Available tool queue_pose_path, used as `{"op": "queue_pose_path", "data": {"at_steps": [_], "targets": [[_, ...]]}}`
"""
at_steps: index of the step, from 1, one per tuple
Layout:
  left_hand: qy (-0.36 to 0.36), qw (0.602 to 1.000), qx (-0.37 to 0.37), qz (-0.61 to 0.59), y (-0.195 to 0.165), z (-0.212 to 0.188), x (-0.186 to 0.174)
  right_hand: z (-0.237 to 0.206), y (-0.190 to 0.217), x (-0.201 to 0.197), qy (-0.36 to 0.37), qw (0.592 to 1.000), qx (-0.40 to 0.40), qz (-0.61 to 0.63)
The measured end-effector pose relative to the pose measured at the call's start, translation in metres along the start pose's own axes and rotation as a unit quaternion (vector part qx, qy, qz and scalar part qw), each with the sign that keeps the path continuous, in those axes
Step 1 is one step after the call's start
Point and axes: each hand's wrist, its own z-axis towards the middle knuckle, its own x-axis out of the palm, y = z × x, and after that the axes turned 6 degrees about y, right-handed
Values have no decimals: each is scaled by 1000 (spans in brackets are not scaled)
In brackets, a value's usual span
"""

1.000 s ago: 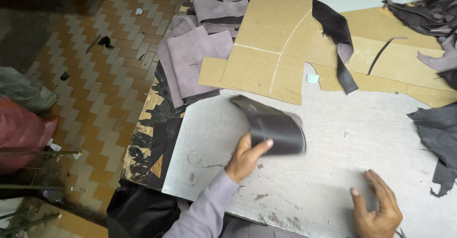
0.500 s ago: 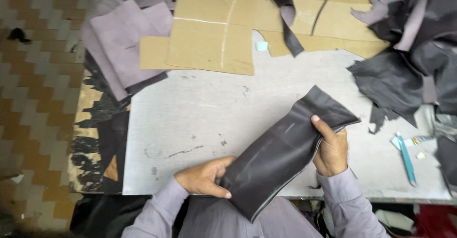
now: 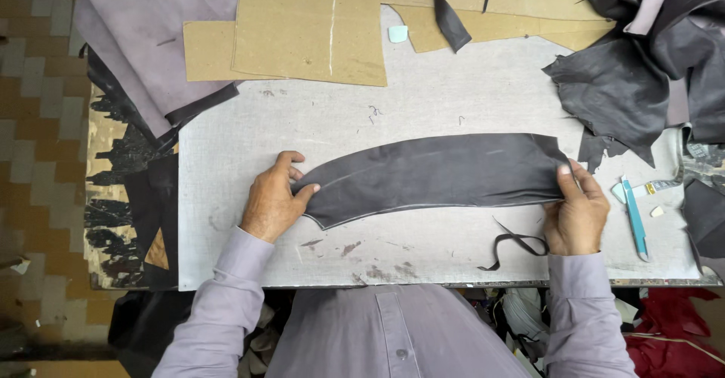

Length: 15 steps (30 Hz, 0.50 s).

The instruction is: The person lays a cardboard pattern piece on a dark leather hide and traces around it with a chalk marker, then repositions the hide and pattern to trace additional curved lines. They smooth the hide flat, fold and set aside pieces, and use a measuring tape to measure the cut leather pieces on the worktable.

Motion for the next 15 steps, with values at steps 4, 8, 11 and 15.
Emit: {"op": "queue_pose_path", "data": {"at_steps": [4,8,11,15], "targets": [[-23,990,-74,-116,16,-10,10,0,3,-23,2,940,-108,-322],[-43,988,-41,-140,31,-12,15,-21,4,-26,-38,700,-242,-671],[-28,974,-4,-224,37,-20,15,-35,-2,-8,-17,552,-273,-787],[-111,938,26,-327,34,-18,-3,-53,-35,60,130,574,-274,-761]]}}
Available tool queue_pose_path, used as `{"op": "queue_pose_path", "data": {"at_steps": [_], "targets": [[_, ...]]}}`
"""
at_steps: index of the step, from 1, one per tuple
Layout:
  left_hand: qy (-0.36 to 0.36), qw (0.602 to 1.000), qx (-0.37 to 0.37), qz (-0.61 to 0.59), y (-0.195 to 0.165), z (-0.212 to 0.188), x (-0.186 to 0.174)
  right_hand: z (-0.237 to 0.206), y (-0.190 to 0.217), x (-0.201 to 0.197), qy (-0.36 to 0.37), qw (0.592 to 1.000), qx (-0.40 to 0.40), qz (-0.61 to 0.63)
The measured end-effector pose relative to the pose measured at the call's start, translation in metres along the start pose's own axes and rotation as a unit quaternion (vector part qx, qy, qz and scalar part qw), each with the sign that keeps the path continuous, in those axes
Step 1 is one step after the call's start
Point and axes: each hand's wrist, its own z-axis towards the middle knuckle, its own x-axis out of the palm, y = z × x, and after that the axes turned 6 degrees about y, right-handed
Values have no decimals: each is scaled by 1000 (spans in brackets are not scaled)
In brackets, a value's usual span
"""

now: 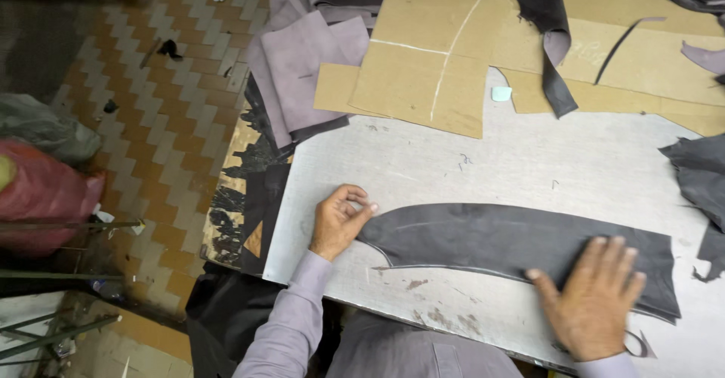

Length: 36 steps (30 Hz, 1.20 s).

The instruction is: The person lays a cardboard pattern piece on a dark leather hide and traces around it with a chalk marker, then repositions the hide and pattern to trace additional curved lines. They smooth the hide flat, fold and set aside pieces, and use a measuring tape to measure the cut leather pieces on the worktable.

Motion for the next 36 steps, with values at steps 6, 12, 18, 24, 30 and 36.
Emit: {"op": "queue_pose_path", "data": {"at_steps": [6,12,18,24,30,36], "targets": [[-317,938,60,128,-54,93,-69,-6,154,-2,19,925,-344,161],[-313,914,-39,257,-92,143,-102,100,219,-57,3,906,-335,258],[-221,973,-45,45,-98,149,-105,240,254,-83,-105,933,-343,24],[-137,986,7,-94,-86,160,-116,274,234,-79,-75,922,-371,-85],[-26,945,41,-324,-86,159,-119,266,214,-63,-107,942,-306,88],[-49,942,103,-316,-109,107,-112,218,225,-47,204,772,-104,594]]}}
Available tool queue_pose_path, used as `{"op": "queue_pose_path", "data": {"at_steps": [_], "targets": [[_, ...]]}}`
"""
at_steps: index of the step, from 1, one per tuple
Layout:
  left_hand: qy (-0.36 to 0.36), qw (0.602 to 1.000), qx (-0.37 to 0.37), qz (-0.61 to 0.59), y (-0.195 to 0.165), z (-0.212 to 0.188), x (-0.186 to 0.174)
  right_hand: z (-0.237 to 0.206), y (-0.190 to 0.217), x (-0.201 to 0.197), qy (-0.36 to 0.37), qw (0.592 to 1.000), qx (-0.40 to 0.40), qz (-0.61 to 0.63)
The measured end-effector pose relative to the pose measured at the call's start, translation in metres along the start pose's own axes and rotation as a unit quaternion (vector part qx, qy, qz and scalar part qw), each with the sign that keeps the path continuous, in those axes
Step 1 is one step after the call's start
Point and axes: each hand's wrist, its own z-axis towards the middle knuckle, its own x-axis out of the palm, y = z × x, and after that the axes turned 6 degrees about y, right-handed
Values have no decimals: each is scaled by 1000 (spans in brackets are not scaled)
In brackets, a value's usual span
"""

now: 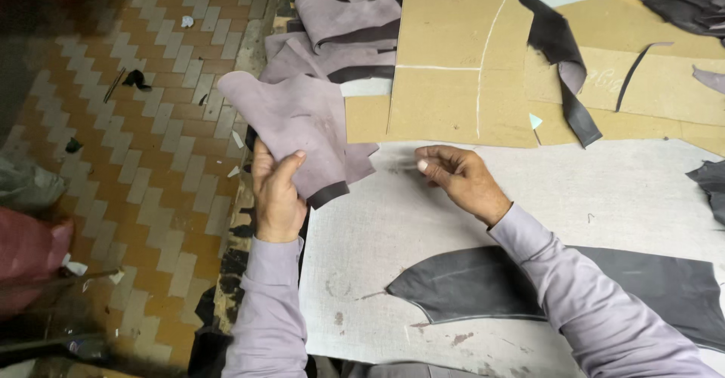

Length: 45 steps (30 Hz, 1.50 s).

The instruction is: The person lays a cardboard pattern piece on a dark leather hide and traces around it with a chalk marker, then repositions the hide and pattern to trace additional curved lines. They smooth the hide flat, fold and set aside pieces, and use a measuring tape to measure the cut leather pieces on the worktable.

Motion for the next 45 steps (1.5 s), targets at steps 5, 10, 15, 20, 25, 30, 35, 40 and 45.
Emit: {"op": "queue_pose_path", "data": {"at_steps": [5,10,15,20,25,30,35,40,45], "targets": [[-42,989,-29,-140,-8,-64,5,-25,-14,32,151,939,44,305],[-55,970,-139,-191,41,-126,6,-74,-30,66,215,744,22,632],[22,977,-165,-135,92,-141,13,-119,9,23,28,844,-53,533],[231,900,-308,-207,117,-118,50,-106,101,-37,108,980,-119,114],[18,874,-304,-378,128,-93,71,-105,167,-44,22,976,-164,-143],[18,961,-177,-212,133,-78,59,-124,164,-109,-112,973,-196,-44],[41,989,-139,-12,135,-58,50,-120,70,-168,-185,966,-161,-75],[26,971,-191,142,139,-48,53,-121,-43,-186,-238,949,73,-192],[14,946,-207,250,134,-40,56,-133,-71,-201,-219,966,130,-38]]}}
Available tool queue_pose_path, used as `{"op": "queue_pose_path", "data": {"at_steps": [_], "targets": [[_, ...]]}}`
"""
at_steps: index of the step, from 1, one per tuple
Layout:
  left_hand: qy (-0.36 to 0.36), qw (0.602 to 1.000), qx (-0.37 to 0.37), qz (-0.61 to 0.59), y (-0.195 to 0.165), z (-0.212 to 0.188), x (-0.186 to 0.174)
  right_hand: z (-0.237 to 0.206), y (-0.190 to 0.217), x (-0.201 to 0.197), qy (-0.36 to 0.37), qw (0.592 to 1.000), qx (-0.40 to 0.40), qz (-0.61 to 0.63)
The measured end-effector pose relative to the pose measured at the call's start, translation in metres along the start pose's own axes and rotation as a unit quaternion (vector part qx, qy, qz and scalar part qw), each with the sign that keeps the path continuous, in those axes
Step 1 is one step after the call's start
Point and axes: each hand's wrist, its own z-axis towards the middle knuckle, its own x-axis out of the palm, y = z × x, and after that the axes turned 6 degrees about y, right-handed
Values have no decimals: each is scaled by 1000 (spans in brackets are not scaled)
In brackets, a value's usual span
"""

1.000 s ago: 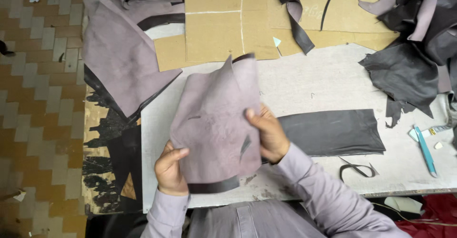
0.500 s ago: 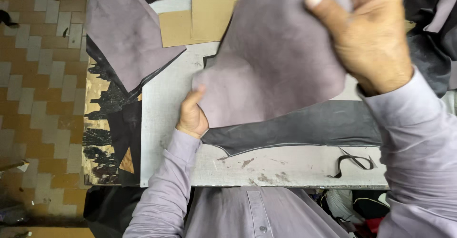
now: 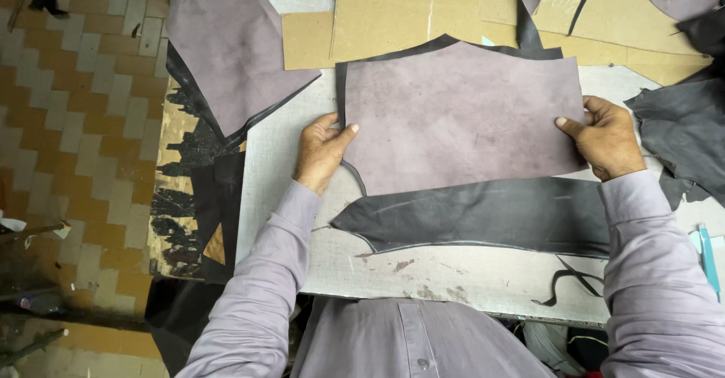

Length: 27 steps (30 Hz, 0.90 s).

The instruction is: The person lays a cardboard pattern piece on a dark leather hide and traces around it with a chalk marker, then repositions the hide and pattern to trace additional curved lines. They smooth the hide flat, fold and set aside pieces, and use a measuring tape to measure the cut leather pieces on the worktable.

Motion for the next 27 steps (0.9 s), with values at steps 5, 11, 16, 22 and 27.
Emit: {"op": "queue_pose_path", "data": {"at_steps": [5,11,16,22,27], "targets": [[3,992,14,123,-14,14,3,11,20,-1,26,999,-16,28],[-49,992,12,118,-18,22,0,14,28,17,-33,998,-35,43],[-57,991,29,114,-20,24,0,18,26,14,-22,997,-38,65],[-23,970,161,183,-40,29,-14,26,40,1,-28,982,-187,-15],[-60,966,249,20,-66,19,-47,16,73,-25,-59,953,-249,165]]}}
